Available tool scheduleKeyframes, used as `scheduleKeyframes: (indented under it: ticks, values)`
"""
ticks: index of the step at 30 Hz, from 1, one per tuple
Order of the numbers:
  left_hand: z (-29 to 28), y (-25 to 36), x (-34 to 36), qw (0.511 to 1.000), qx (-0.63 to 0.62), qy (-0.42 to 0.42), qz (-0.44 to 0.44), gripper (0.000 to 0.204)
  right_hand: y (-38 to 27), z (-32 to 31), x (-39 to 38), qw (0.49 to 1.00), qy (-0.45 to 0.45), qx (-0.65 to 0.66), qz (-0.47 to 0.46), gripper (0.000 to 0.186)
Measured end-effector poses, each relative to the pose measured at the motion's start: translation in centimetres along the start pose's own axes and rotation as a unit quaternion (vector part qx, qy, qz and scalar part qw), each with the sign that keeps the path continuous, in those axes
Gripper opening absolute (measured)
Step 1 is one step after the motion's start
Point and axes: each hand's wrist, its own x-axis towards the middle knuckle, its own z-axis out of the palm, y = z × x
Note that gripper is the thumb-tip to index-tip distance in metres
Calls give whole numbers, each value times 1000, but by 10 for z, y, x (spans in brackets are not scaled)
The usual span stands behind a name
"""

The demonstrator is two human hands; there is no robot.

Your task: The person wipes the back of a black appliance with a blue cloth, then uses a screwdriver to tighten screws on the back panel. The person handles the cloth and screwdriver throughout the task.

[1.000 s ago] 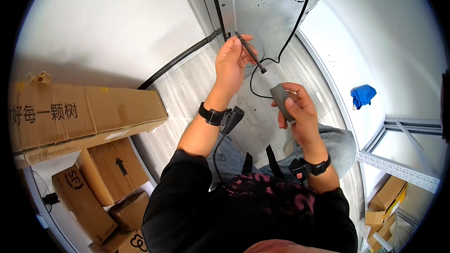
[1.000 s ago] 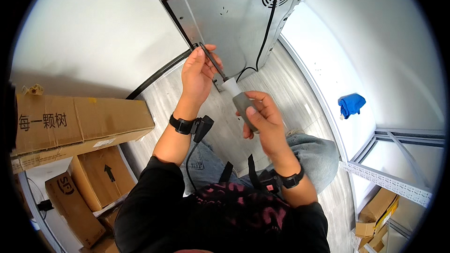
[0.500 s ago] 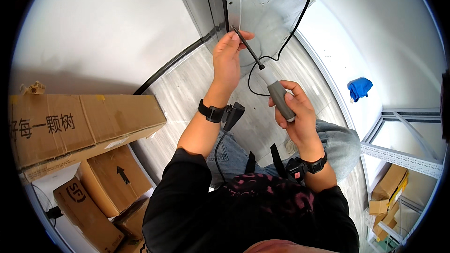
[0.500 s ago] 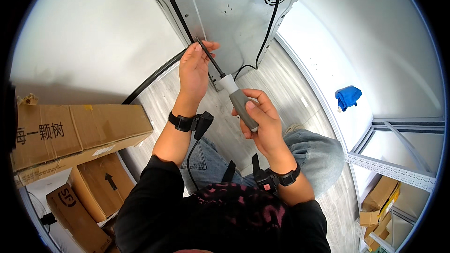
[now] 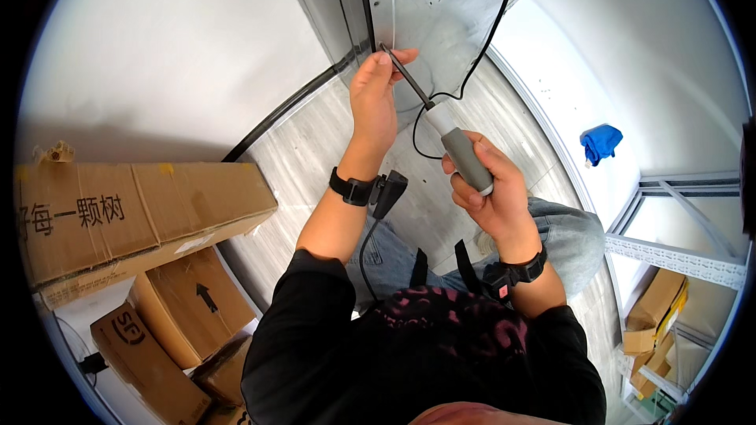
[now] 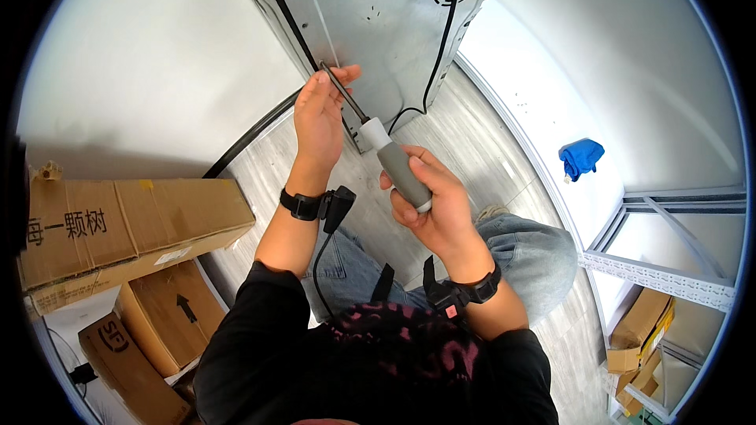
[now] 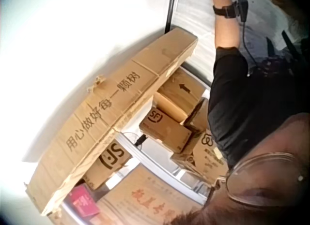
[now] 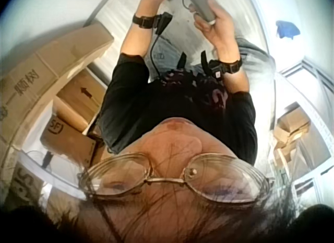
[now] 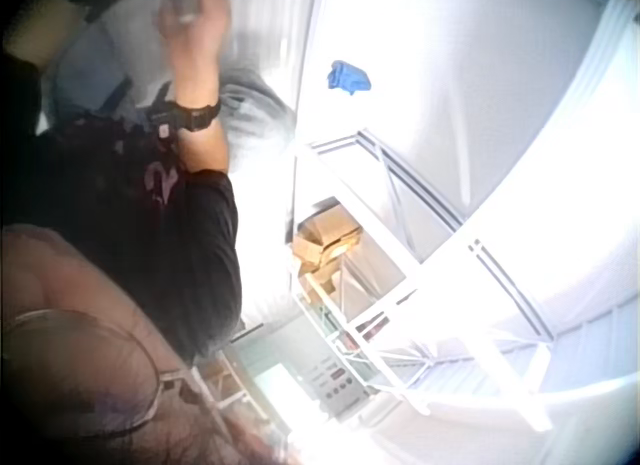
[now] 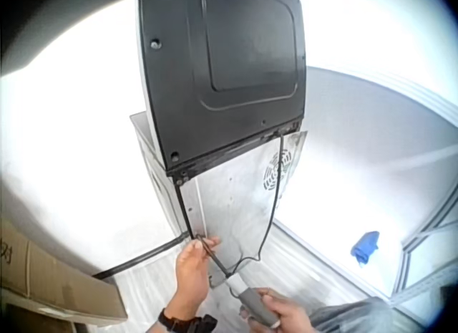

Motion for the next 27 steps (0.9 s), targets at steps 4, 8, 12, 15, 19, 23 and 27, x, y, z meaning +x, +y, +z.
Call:
scheduleKeyframes:
  ticks: [4, 8, 12, 15, 19, 23, 27]
  values:
    - [3, 5, -3, 1000, -7, 4, -19, 25, 6, 13, 0, 930, 79, -315, -171, 34]
    - [0, 14, -6, 997, 3, -12, -82, 22, 6, 11, 3, 642, 97, -621, -440, 49]
    - [1, 20, -5, 993, 8, -11, -115, 19, 10, 10, -2, 671, 104, -619, -395, 53]
    - [2, 19, -5, 994, -22, -13, -107, 18, 12, 5, -3, 836, 68, -459, -294, 49]
    - [2, 13, -6, 996, -27, -6, -82, 17, 9, -4, 2, 991, -13, -129, -30, 43]
    - [11, 19, -11, 995, 0, 22, -93, 17, 14, -4, 8, 962, 35, -261, -67, 38]
    - [11, 20, -16, 987, 124, 16, -97, 18, 29, -8, 15, 886, 73, -413, -197, 43]
